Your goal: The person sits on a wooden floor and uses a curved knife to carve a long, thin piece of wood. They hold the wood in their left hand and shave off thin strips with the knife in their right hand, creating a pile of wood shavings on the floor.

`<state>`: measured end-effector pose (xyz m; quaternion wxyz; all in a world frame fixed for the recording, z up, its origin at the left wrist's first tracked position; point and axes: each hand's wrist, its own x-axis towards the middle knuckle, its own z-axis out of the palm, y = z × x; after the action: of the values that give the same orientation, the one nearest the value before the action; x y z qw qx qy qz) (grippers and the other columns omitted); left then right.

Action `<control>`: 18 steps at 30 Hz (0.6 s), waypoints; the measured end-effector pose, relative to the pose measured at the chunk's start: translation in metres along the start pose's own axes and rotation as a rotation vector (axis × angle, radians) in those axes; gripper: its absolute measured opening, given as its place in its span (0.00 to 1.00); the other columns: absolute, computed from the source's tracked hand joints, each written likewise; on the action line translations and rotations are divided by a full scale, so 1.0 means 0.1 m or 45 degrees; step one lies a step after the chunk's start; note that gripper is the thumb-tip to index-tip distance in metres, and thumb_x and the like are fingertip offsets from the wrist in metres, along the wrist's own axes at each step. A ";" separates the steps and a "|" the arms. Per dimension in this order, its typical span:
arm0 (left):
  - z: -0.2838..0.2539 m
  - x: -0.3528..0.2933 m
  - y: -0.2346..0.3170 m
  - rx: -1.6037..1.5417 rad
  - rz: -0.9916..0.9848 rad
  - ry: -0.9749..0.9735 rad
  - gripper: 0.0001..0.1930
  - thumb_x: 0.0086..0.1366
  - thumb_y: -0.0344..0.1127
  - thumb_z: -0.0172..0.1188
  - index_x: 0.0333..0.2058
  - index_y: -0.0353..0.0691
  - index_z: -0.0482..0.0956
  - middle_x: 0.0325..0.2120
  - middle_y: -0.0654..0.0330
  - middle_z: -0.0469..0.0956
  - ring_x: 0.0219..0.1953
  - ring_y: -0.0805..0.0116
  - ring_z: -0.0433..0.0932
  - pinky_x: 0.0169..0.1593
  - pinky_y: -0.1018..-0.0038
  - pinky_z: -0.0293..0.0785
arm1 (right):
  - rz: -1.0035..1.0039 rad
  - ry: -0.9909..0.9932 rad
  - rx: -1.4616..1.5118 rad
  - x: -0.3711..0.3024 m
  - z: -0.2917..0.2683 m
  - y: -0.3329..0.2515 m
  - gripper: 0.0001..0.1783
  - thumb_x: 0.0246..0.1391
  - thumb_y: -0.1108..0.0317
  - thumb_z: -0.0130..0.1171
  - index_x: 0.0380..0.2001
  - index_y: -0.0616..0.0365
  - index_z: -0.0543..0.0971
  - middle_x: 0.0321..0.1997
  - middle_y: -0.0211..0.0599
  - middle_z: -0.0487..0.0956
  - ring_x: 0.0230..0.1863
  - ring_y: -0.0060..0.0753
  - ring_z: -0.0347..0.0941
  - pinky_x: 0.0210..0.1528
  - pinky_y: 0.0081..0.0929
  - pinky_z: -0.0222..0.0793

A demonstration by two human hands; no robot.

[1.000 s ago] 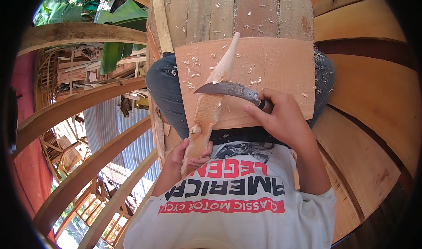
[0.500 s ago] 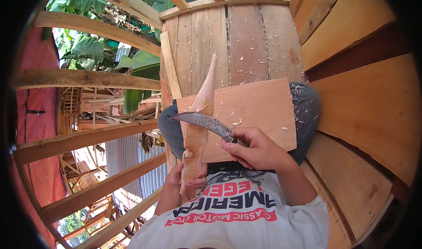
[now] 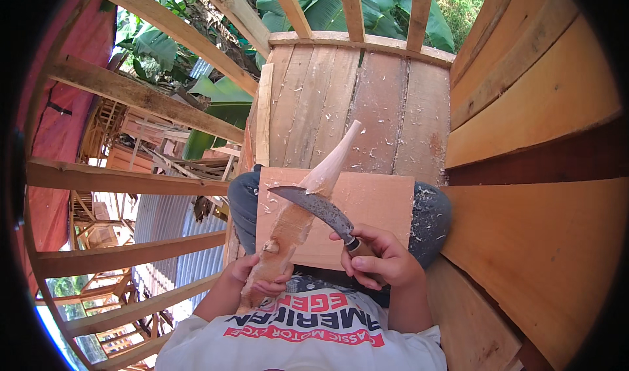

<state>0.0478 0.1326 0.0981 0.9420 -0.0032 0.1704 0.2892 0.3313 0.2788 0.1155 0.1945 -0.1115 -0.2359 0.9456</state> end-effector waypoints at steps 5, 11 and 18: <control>0.09 0.05 0.08 0.199 0.010 0.004 0.35 0.54 0.68 0.60 0.34 0.36 0.64 0.16 0.70 0.61 0.12 0.86 0.58 0.15 0.89 0.51 | -0.171 0.114 -0.108 0.00 -0.01 0.06 0.23 0.57 0.78 0.53 0.57 0.67 0.68 0.23 0.37 0.71 0.11 0.15 0.60 0.11 0.12 0.51; 0.22 0.15 0.19 0.173 -0.073 0.032 0.34 0.55 0.66 0.60 0.34 0.35 0.65 0.15 0.71 0.62 0.13 0.86 0.60 0.17 0.88 0.53 | -0.590 0.509 -0.572 0.02 0.09 0.11 0.22 0.57 0.76 0.54 0.56 0.68 0.69 0.22 0.30 0.70 0.10 0.14 0.58 0.11 0.14 0.51; 0.24 0.15 0.26 0.243 0.090 0.013 0.34 0.57 0.69 0.56 0.35 0.38 0.65 0.15 0.71 0.59 0.13 0.85 0.57 0.15 0.89 0.51 | -0.449 0.325 -0.451 -0.17 0.02 -0.13 0.25 0.57 0.71 0.55 0.56 0.69 0.68 0.17 0.34 0.70 0.09 0.18 0.61 0.11 0.16 0.54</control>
<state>0.0523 0.1649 0.1184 0.9263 0.0913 0.2020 0.3048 0.3496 0.2815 0.1256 0.3618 -0.2192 -0.3868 0.8194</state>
